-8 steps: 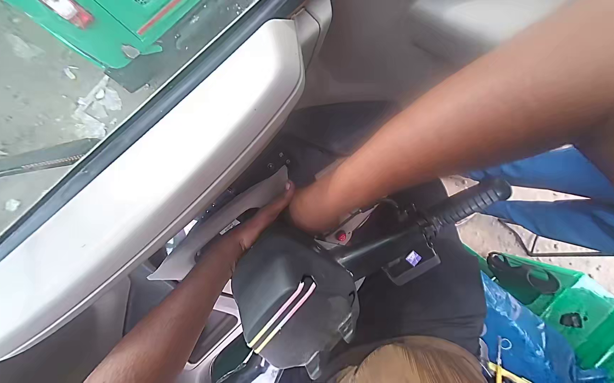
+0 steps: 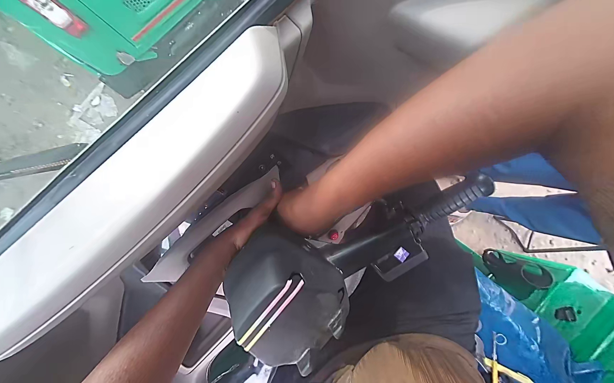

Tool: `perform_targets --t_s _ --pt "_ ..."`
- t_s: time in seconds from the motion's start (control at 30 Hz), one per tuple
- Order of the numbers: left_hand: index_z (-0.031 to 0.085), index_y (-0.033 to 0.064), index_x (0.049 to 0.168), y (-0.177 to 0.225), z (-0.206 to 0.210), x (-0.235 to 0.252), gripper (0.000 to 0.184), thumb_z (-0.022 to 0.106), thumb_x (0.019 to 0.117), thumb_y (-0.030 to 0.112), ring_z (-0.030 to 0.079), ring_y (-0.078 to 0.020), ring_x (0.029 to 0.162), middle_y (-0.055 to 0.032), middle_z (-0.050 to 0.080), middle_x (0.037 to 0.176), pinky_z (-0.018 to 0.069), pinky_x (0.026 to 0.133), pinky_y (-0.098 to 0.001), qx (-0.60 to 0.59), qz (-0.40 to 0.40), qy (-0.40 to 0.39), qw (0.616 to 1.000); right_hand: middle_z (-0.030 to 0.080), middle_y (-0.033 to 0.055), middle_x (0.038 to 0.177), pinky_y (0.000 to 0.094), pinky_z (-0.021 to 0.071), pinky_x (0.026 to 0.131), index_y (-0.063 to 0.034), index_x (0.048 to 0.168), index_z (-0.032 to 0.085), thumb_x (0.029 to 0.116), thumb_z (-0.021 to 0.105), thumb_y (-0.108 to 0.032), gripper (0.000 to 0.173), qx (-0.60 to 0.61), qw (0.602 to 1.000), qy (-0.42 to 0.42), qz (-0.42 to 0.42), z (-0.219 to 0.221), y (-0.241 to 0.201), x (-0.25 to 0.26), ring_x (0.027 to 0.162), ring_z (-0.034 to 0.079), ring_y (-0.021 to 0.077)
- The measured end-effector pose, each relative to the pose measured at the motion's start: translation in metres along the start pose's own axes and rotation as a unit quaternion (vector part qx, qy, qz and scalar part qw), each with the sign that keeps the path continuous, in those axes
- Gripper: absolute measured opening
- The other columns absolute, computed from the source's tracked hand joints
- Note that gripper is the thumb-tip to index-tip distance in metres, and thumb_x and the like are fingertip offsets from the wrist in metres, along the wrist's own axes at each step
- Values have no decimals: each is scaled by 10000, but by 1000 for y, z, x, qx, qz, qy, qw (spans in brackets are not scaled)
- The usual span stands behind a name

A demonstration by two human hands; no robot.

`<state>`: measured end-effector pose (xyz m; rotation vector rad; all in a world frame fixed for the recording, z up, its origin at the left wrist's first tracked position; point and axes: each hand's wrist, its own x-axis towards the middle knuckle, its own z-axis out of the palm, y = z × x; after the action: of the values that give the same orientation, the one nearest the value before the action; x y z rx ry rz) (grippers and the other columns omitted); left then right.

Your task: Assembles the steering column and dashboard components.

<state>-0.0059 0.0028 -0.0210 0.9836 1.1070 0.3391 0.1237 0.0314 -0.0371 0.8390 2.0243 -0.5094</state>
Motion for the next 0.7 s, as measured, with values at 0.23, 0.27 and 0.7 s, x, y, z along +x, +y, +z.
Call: perform_targets --t_s 0.23,0.27,0.7 --pt "656 176 1197 41 32 -21 395 307 1122 346 652 26 1001 71 713 1031 539 883 -157 -85 9 67 994 637 168 1188 442 515 941 25 1237 609 1059 434 -132 294 210 969 124 -29 18 6 -17 1125 631 240" --pt "645 164 1222 40 30 -21 405 289 1126 333 639 27 1030 64 704 1059 526 903 -154 -71 16 53 996 657 141 1116 415 524 873 1 1176 637 1041 478 -148 256 282 940 193 -4 29 3 -20 1054 649 205" --pt "580 163 1370 13 10 5 558 250 1098 523 610 -42 1174 22 669 1264 508 1019 -273 3 41 -24 999 674 139 880 550 516 691 -70 979 739 898 717 -81 85 -3 983 42 -179 -60 81 -114 848 656 325"
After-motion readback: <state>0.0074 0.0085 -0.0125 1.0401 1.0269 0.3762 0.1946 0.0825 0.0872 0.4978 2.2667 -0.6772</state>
